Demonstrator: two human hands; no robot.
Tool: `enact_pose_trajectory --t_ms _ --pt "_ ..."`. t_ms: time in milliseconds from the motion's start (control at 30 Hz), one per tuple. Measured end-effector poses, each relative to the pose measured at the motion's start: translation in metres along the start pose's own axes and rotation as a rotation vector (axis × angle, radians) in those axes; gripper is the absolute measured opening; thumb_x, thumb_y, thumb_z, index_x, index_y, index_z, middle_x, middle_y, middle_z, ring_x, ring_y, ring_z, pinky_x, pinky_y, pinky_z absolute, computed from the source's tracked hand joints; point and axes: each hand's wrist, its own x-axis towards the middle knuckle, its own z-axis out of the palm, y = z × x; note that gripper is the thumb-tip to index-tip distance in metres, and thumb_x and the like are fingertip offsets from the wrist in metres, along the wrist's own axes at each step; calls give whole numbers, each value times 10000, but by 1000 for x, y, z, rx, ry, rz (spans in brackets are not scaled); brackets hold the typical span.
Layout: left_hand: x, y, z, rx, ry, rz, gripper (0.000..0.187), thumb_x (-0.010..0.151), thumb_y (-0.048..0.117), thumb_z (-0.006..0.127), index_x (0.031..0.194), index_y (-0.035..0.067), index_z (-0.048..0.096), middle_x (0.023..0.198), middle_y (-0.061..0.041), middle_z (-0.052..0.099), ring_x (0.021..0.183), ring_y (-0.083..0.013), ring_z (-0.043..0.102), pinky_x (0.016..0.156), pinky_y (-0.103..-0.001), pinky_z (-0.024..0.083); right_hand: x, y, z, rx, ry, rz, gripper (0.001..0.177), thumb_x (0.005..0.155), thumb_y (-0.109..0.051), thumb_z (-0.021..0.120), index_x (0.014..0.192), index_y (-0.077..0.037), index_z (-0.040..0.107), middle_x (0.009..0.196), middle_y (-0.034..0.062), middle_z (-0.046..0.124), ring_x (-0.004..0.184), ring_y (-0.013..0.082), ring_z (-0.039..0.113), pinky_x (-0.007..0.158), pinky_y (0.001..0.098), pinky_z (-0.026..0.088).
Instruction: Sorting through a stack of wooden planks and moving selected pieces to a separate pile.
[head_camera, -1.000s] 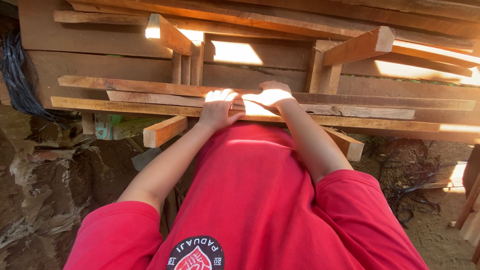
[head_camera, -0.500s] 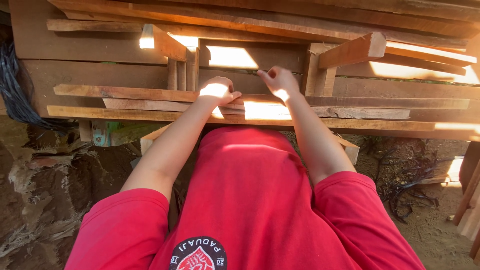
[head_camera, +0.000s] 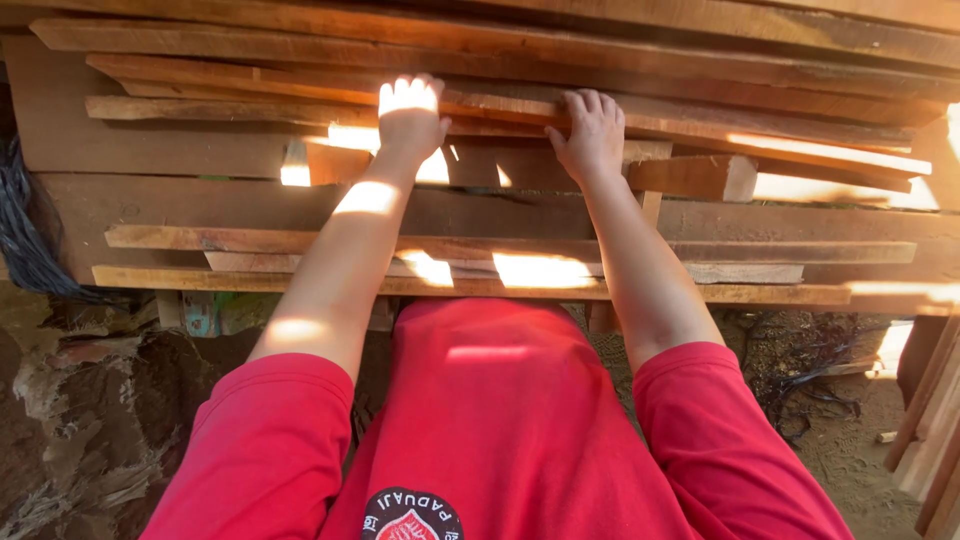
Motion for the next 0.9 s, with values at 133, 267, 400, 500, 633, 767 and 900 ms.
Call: enact_pose_trajectory --t_ms 133,267,400,500,633,767,900 --pt "11 -6 26 276 32 0 303 783 220 710 1060 124 636 1072 -87 610 946 -295 531 890 -451 367 5 -2 -6 11 30 -36 262 898 -280 780 1133 -173 733 1106 24 653 1034 252 588 969 401 417" --pt "14 -6 4 220 -26 41 330 758 183 753 1020 116 565 994 -63 599 845 -287 553 795 -405 400 -4 -5 -28 47 -35 -45 190 947 -238 724 1085 -155 622 1074 33 602 989 246 593 923 380 424" --pt "33 7 -69 118 -241 -98 304 716 43 681 1001 42 575 829 -186 707 782 -399 668 828 -457 480 0 -14 -68 58 25 -137 285 989 -348 668 1154 -118 629 1298 34 669 1088 268 656 942 417 416" --pt "34 33 -136 72 -379 -135 385 858 364 792 1128 131 645 865 -83 753 863 -324 704 1123 -558 282 3 -31 -113 49 88 -261 272 1010 -287 702 1198 -110 619 1129 -17 683 945 204 637 888 358 433" --pt "21 62 -182 92 -176 139 568 858 484 817 1248 106 653 1133 -68 743 1019 -313 682 972 -492 409 4 -56 -155 -66 261 -388 253 1040 -347 732 1137 -133 639 1014 -31 699 858 143 647 786 301 462" --pt "4 80 -220 144 -22 274 156 865 264 752 907 130 684 874 -34 737 718 -307 685 670 -428 539 -10 -82 -220 -89 394 -477 178 998 -284 800 1052 -178 667 913 -79 667 752 99 608 690 265 485" --pt "-14 98 -260 96 -280 188 280 825 335 748 1009 133 688 916 -94 740 773 -352 682 702 -464 534 -32 -92 -258 17 241 -426 258 1029 -352 787 1053 -142 638 885 -59 699 806 156 665 739 330 488"
